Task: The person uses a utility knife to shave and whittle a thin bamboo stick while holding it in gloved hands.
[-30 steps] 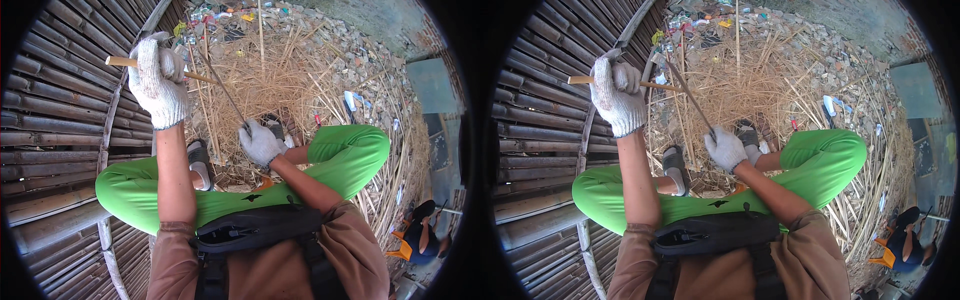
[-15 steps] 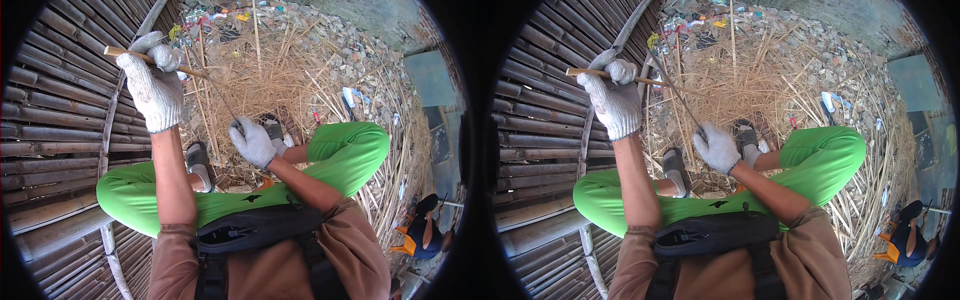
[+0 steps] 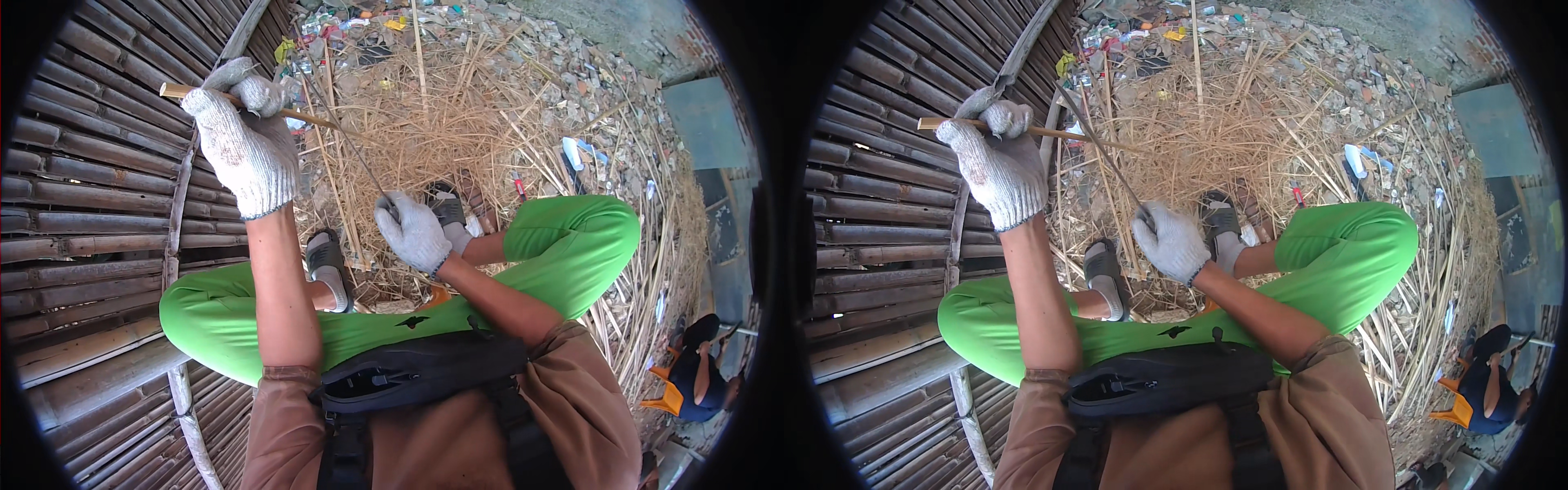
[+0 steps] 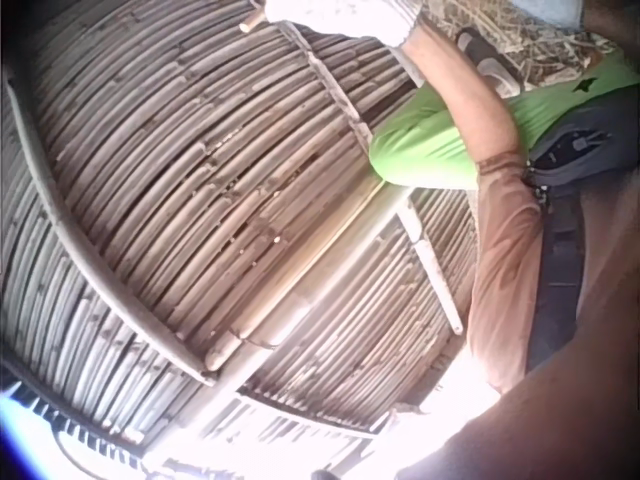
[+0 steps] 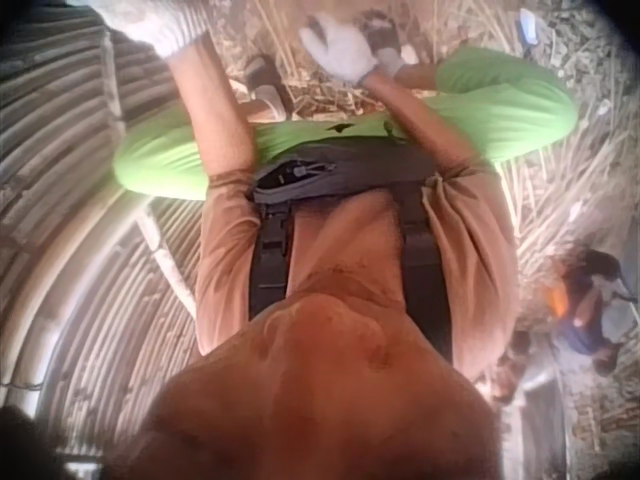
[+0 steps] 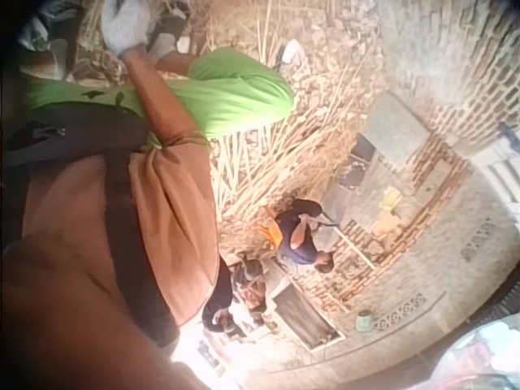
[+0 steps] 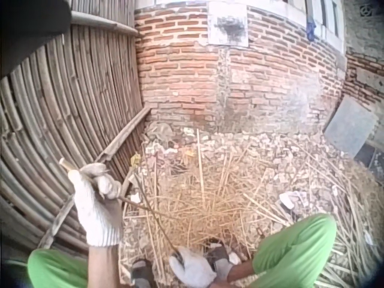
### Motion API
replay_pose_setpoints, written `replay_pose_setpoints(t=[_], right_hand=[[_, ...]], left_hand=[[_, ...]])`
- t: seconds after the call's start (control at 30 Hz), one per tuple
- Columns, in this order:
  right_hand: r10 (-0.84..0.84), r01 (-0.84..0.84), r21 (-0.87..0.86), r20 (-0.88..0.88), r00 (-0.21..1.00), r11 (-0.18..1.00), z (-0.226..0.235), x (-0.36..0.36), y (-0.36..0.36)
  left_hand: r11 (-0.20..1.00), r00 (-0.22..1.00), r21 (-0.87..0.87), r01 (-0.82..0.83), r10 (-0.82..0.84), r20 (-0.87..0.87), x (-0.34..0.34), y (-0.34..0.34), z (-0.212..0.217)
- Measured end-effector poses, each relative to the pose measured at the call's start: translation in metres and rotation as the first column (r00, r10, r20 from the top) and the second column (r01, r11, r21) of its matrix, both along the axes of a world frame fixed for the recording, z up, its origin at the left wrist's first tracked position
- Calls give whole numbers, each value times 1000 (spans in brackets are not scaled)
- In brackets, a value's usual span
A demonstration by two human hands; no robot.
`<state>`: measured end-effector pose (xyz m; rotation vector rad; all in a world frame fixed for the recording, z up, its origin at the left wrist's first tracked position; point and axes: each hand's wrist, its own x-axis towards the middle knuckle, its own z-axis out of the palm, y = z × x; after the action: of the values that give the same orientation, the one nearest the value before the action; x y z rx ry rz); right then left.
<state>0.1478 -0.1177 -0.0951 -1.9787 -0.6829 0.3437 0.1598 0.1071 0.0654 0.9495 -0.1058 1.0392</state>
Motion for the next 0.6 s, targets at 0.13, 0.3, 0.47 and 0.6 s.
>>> replay_pose_setpoints(t=[0.13,0.3,0.47,0.6], right_hand=[[-122,90,-194,-160,980,977,-66,19,-11],[-70,56,-84,-174,982,995,-34,8,-5],[9,-7,47,-44,999,999,-8,-2,3],[-61,55,-84,-65,996,995,-46,14,-7]], left_hand=[[1000,1000,-24,-9,9,14,-1,12,-8],[999,999,42,-23,24,-24,-2,-8,0],[999,998,15,-47,47,-44,-4,-6,0],[999,1000,32,-12,12,-17,-7,-4,1]])
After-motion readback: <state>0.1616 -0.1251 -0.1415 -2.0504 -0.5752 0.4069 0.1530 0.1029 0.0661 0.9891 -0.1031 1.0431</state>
